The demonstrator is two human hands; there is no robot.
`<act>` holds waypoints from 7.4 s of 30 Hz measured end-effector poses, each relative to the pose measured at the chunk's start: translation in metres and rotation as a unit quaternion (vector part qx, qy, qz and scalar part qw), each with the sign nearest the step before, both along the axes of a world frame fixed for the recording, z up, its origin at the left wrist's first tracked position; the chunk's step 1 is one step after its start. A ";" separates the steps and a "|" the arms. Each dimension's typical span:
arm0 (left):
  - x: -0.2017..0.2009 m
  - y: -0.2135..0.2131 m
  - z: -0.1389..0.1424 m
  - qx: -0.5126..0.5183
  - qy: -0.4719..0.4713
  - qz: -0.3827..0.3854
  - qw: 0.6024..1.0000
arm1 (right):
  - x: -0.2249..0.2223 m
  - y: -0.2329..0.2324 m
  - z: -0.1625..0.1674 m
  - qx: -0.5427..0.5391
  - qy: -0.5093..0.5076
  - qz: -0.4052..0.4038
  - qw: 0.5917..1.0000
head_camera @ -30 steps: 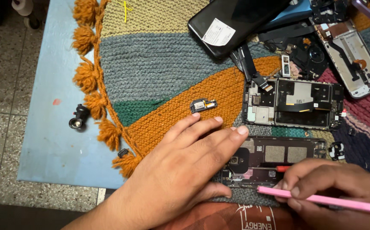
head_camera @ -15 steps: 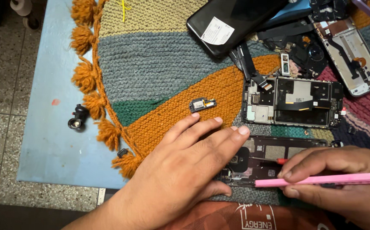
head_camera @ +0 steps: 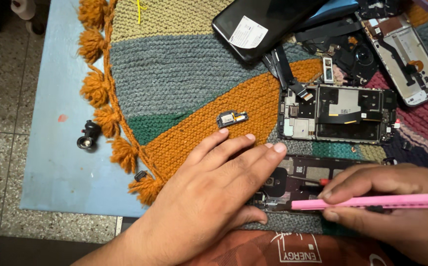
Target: The person disassembles a smartphone using a red screwdriver and a pink plastic pry tool. They remove screws, lift internal components, and separate the back cover from the chassis. The workspace contains multiple disassembled phone parts and tools.
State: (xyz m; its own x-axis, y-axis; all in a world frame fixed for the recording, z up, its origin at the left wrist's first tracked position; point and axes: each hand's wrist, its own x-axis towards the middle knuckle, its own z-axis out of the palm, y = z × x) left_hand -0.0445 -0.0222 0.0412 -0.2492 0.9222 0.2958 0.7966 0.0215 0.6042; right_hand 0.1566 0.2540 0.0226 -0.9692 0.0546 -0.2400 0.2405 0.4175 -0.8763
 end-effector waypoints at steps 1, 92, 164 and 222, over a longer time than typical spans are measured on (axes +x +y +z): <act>0.000 0.000 0.000 0.000 0.002 0.000 1.000 | 0.001 -0.001 0.000 0.004 0.004 0.010 1.000; 0.004 -0.007 0.016 0.113 -0.003 -0.020 0.993 | 0.077 -0.027 -0.045 -0.248 0.198 -0.101 0.943; -0.003 -0.002 -0.002 0.018 0.022 0.015 0.999 | 0.028 -0.004 -0.015 0.312 0.098 -0.038 0.944; -0.007 -0.009 -0.009 0.101 -0.125 0.075 0.984 | -0.013 -0.021 0.008 0.390 0.093 0.034 0.915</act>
